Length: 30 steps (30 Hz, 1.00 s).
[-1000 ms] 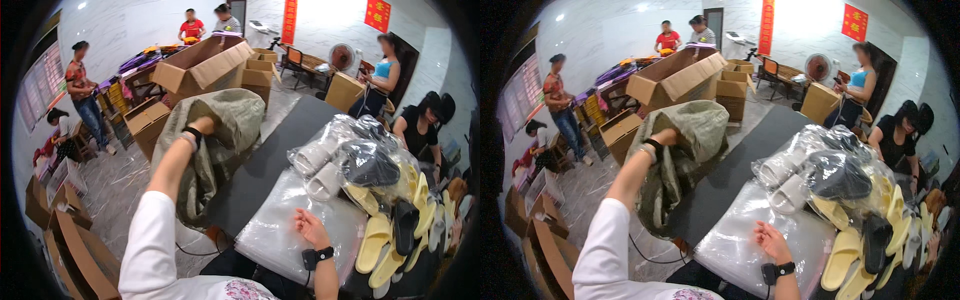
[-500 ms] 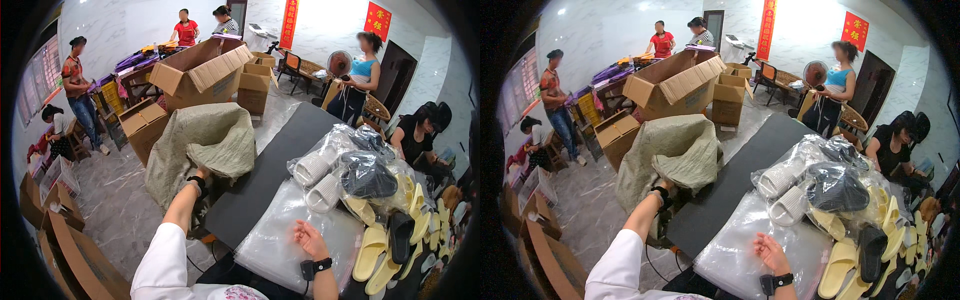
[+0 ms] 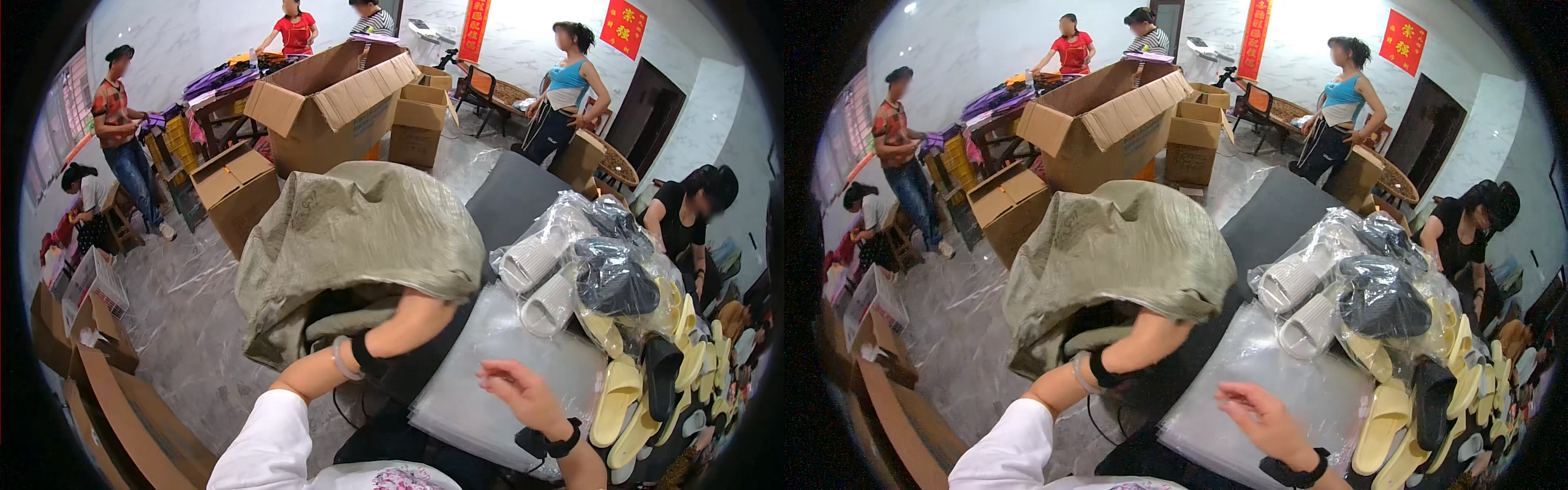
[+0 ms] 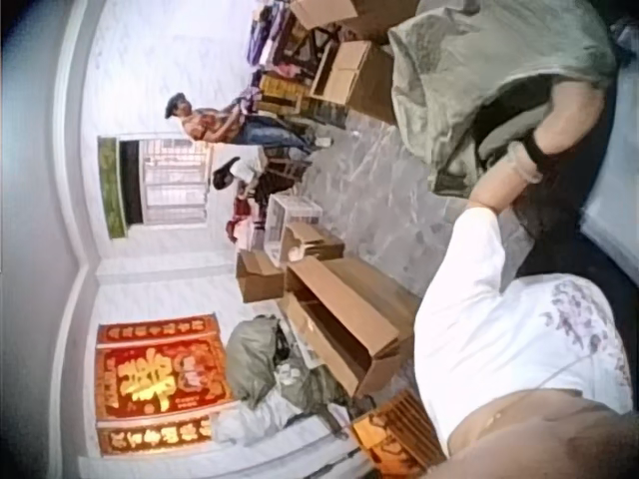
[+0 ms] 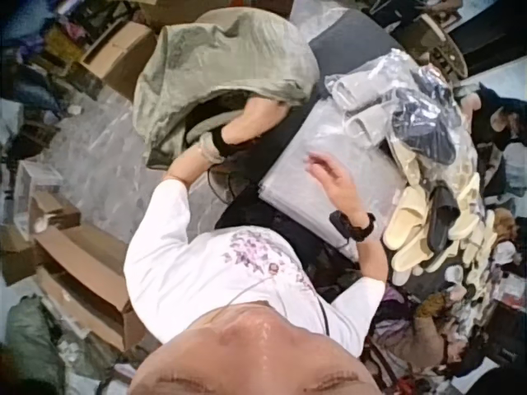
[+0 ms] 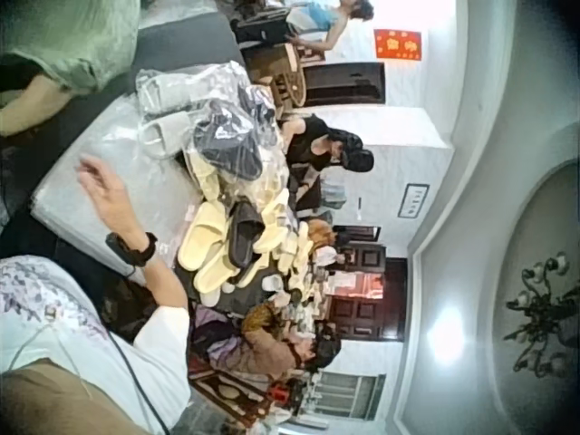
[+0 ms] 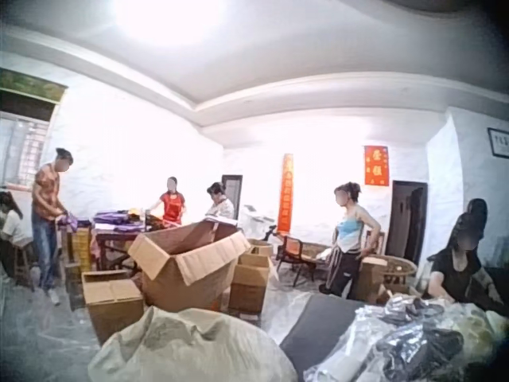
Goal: Packaging finished plastic slippers into plastic bags and placing them into a large collection bag.
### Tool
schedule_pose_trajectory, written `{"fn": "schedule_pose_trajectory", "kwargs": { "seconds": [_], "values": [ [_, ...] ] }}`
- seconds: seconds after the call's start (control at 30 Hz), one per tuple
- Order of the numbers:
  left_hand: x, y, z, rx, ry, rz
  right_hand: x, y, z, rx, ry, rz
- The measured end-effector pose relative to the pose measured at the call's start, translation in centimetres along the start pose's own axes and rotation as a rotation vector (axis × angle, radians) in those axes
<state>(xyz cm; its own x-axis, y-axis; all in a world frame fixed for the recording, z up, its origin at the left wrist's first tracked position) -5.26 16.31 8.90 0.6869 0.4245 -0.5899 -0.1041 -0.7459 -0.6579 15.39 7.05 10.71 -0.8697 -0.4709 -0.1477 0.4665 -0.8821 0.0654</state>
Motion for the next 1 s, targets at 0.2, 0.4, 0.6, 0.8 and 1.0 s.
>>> {"fn": "schedule_pose_trajectory", "kwargs": {
  "seconds": [0.2, 0.4, 0.6, 0.8, 1.0],
  "values": [
    [-5.2, -0.6, -5.6, -0.075, 0.516, 0.292, 3.9, -6.2, 1.9, -0.420, 0.271, -0.172],
    [-2.7, -4.5, -3.4, -0.024, 0.533, 0.475, 2.6, -11.2, -2.0, -0.267, -0.358, -0.407],
    [-1.7, -5.3, 10.2, 0.052, 0.005, 0.426, -2.0, -13.5, -7.3, 0.088, -0.837, -0.476],
    [-8.5, -5.5, 26.2, -0.024, -1.059, 0.344, 1.4, -8.8, -5.6, 0.148, -0.915, -0.331],
    [-4.2, -9.1, 25.3, -0.054, -1.144, 0.545, 4.7, 0.4, -2.7, 0.284, -1.012, -0.271]
  ]
}}
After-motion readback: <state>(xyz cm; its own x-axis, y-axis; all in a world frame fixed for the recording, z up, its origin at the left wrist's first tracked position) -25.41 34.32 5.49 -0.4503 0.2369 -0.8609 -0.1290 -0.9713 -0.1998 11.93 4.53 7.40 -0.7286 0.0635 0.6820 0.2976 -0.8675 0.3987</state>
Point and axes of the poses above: each hand's wrist, its own y-axis away from the middle knuckle, its own x-axis out of the palm, z = x × y, the point moved 2 cm from there along -y, towards the middle knuckle, and after that the axes turned 4 degrees about -y, right-handed, at the moved point
